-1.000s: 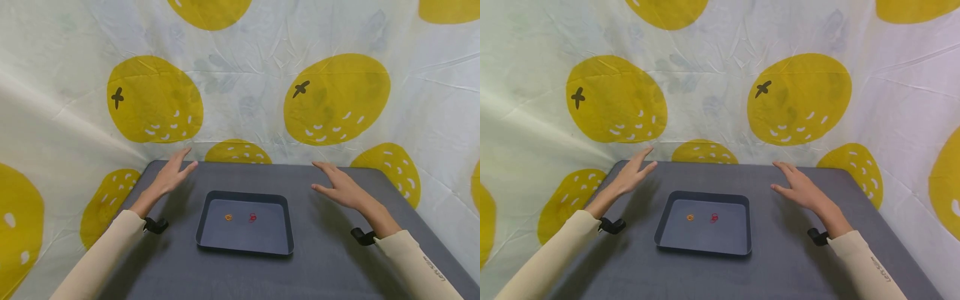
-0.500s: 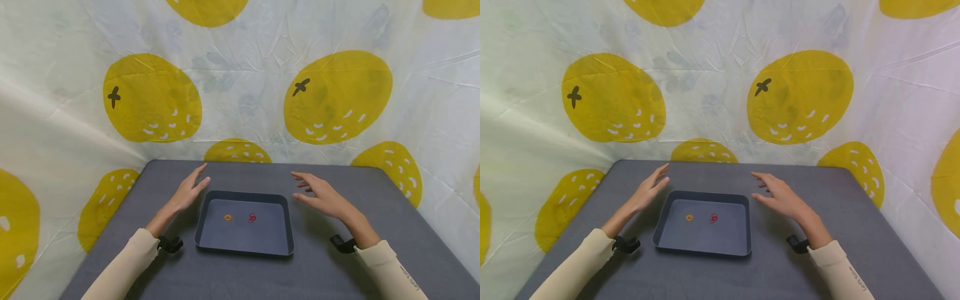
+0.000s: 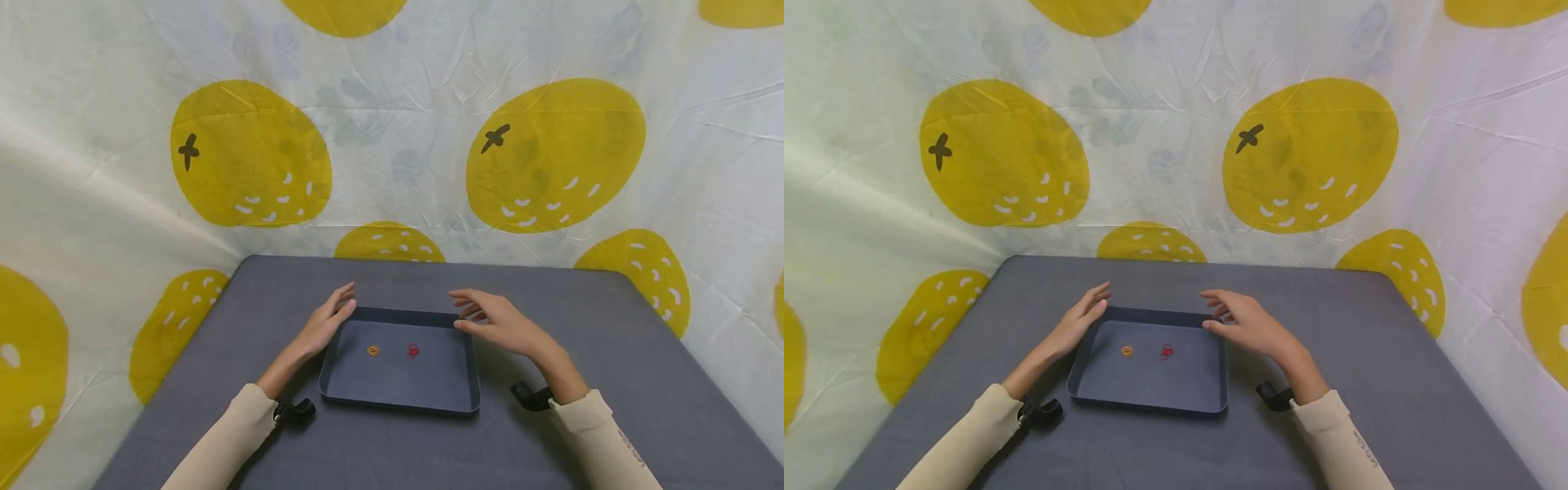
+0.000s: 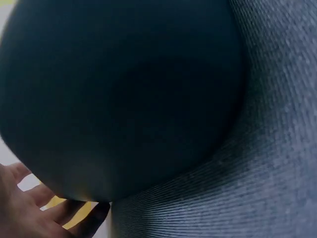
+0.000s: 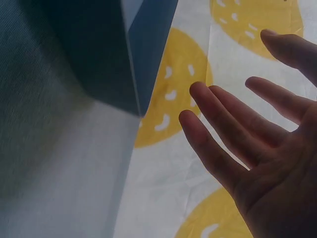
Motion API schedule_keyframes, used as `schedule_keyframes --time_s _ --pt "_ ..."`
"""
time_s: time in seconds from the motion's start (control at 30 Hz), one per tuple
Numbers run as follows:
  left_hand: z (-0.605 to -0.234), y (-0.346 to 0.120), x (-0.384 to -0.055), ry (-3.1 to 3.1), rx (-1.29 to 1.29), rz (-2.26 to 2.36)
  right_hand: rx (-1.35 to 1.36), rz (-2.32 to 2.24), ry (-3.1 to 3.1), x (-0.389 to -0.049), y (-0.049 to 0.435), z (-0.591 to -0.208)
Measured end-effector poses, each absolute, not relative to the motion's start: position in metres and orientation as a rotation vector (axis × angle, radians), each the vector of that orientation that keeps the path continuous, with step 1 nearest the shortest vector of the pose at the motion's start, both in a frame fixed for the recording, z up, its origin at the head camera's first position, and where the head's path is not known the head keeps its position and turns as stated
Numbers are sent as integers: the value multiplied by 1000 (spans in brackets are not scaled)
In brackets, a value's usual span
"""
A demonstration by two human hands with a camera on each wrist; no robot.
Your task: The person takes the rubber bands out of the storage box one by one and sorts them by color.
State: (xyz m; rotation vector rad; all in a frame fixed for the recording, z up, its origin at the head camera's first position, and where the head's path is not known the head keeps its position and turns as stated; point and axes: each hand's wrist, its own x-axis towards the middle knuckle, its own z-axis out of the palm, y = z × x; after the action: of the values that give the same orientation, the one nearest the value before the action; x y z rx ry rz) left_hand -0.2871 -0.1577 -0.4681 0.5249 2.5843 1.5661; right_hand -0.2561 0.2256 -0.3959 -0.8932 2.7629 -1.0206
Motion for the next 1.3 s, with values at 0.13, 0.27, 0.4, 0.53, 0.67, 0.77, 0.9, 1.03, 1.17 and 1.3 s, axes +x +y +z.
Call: schedule_keyframes --time_s 0.13,0.27,0.4,0.53,0.67,0.77,0.9,1.03,1.17,1.3 --pt "-475 -161 -289 2616 514 1528 -904 -1023 2724 -257 214 -394" --pt "-479 -166 -291 2623 539 1501 -918 -1010 2702 -257 203 -391" --pt "-478 -169 -292 2639 598 1433 -932 -993 2682 -260 193 -389" --pt "-479 -171 -291 2651 633 1351 -966 -970 2648 -265 182 -390" --pt "-485 -171 -291 2689 667 1267 -1006 -928 2614 -271 170 -394" --pt "-487 -171 -292 2714 686 1247 -1017 -891 2605 -275 162 -395" --pt "-486 -172 -293 2722 672 1243 -1031 -844 2591 -280 153 -395" --pt "-486 -172 -293 2731 651 1228 -1057 -790 2579 -285 143 -396" --pt "-487 -172 -294 2690 629 1260 -1071 -766 2563 -290 133 -399" --pt "-490 -173 -297 2600 623 1333 -1078 -778 2521 -295 125 -402"
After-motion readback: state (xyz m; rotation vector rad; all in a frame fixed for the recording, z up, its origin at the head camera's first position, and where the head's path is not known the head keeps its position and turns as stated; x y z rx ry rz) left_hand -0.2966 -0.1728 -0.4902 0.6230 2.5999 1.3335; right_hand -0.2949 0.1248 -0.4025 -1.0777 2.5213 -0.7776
